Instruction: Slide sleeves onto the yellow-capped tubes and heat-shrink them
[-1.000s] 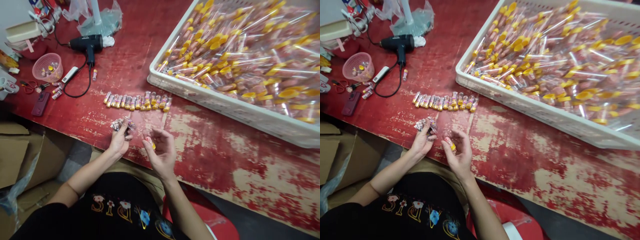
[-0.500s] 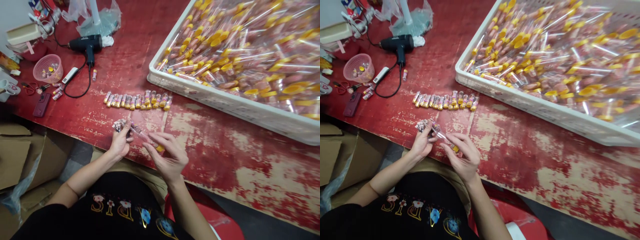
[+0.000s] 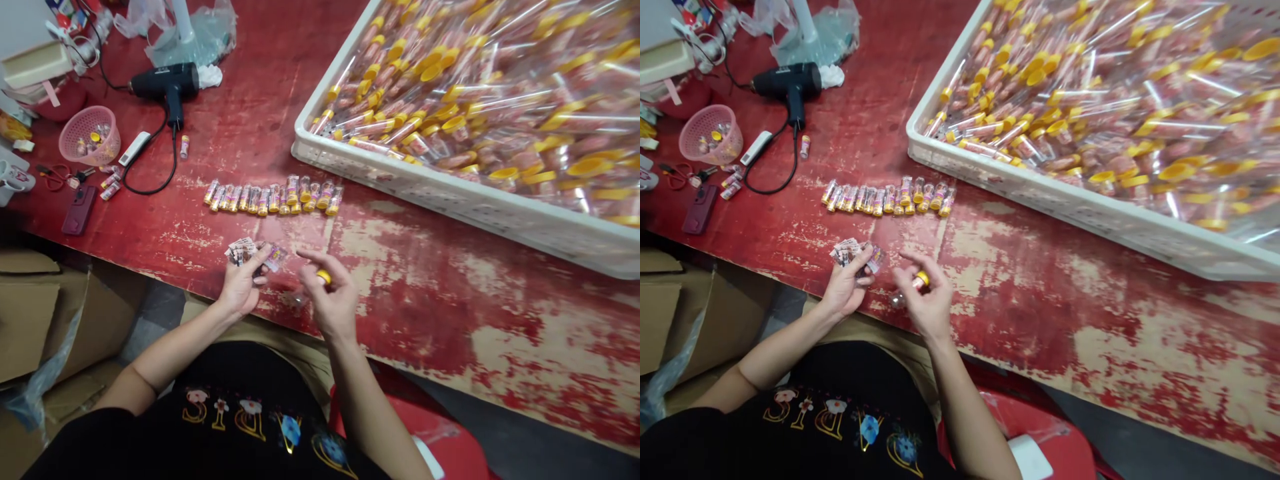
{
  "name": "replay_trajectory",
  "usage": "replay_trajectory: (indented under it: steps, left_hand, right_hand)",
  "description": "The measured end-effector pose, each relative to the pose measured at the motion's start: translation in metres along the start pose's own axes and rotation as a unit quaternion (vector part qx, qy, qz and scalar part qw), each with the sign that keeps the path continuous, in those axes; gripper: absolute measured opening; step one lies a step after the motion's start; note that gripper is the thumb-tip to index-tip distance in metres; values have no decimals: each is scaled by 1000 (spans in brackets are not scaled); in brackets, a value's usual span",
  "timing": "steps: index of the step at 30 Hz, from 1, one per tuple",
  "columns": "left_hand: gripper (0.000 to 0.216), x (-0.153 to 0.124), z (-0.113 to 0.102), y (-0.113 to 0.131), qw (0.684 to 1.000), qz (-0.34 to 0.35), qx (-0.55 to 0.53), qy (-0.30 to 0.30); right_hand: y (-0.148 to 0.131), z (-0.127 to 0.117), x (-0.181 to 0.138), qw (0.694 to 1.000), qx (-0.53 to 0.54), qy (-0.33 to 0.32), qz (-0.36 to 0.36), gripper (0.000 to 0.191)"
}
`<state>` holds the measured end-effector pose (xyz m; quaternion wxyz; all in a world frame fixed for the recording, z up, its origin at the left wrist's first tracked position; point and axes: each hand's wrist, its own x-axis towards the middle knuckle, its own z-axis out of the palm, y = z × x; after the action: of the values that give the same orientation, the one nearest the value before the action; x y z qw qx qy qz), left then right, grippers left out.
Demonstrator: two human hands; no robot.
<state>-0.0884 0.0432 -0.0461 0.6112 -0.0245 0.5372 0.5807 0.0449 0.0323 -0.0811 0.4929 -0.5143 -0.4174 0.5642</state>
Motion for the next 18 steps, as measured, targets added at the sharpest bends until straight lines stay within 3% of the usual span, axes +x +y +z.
replay_trajectory:
  steps: [3, 7, 9, 11, 14, 18]
  left_hand:
    - [53, -1, 1, 0, 1000, -9, -10, 2]
    - [48, 3, 0, 6, 999, -6, -31, 6]
    - [48, 7, -3, 7, 1000, 6, -20, 3]
    - [51, 11, -6, 4, 999, 34, 7, 12]
    - [60, 18, -14, -5, 995, 71, 62, 42]
    - [64, 31, -24, -17, 990, 73, 104, 62]
  right_hand:
    - [5, 6, 9, 1000, -12, -5, 25, 36]
    - [6, 3, 11, 991, 96, -32, 90, 37]
    - [6, -2, 7, 989, 108, -54, 90, 32]
    - [9, -9, 5, 997, 38, -43, 58, 27]
    - [19, -17, 13, 994, -105, 25, 21, 33]
    - [41, -10, 52, 970, -235, 58, -5, 42]
